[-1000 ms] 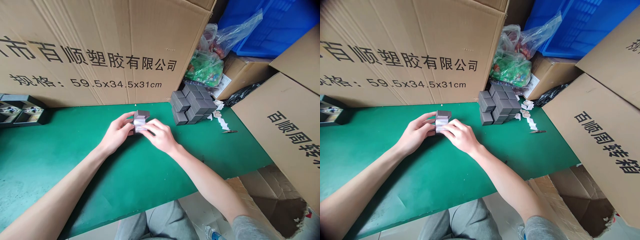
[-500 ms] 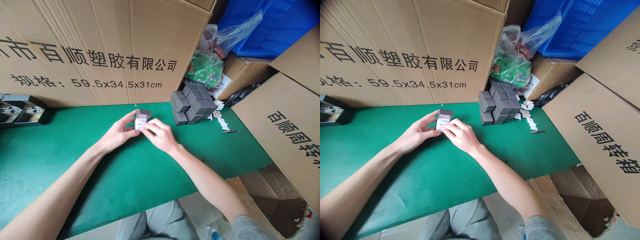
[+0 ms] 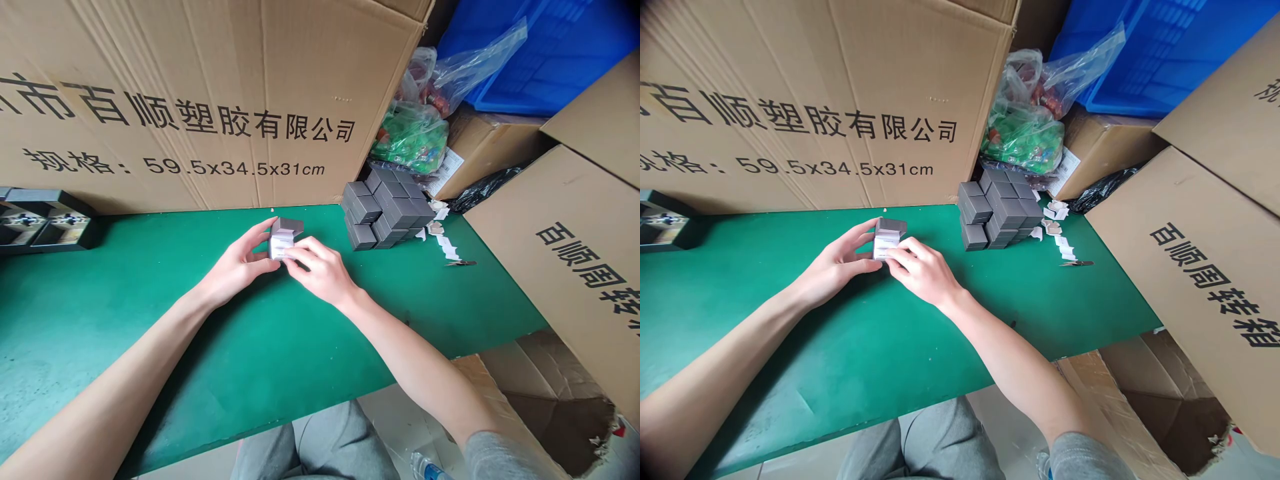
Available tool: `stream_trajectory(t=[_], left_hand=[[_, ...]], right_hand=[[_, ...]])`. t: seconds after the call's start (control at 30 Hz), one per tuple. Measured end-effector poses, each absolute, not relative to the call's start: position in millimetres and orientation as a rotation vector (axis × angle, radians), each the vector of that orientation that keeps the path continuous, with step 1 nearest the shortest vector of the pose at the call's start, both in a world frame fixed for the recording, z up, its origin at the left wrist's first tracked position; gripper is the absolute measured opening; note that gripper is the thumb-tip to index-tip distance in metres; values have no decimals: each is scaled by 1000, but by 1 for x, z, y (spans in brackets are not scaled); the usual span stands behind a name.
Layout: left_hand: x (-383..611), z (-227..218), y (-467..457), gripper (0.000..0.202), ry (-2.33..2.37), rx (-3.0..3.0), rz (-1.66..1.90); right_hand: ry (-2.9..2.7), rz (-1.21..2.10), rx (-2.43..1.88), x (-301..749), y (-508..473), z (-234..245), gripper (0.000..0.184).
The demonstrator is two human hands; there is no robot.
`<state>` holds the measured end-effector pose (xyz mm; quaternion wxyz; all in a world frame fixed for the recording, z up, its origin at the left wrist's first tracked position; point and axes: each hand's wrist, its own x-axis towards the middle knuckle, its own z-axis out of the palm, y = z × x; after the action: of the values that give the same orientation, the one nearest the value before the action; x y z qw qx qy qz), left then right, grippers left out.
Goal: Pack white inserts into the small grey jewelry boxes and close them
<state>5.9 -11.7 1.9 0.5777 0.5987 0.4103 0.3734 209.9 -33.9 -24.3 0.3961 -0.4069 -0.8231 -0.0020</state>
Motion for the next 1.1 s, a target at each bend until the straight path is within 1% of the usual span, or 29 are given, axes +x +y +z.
stream_trajectory(t=[0.23,0.4,0.67,0.77,0.93,1.1], left_hand=[[9,7,-15,73,941,1311,896],[9,6,-14,75,915,1289,916],[10,8,-15,79,915,1257,916],[9,5,-14,75,921,1221,914],[10,4,-12,67,920,1082,969],[13,7,-11,57,900,979,1016]], right_hand=[[-2069,-2,-1039,209,-34,-23,18],[-2066,13,-1041,208,-35,-22,17],[-2058,58,-993,209,-34,-25,23],[-2025,87,-988,209,-34,-25,22],[-1901,225,-1001,208,-35,-20,22],[-1831,227,-954,208,-35,-19,21]])
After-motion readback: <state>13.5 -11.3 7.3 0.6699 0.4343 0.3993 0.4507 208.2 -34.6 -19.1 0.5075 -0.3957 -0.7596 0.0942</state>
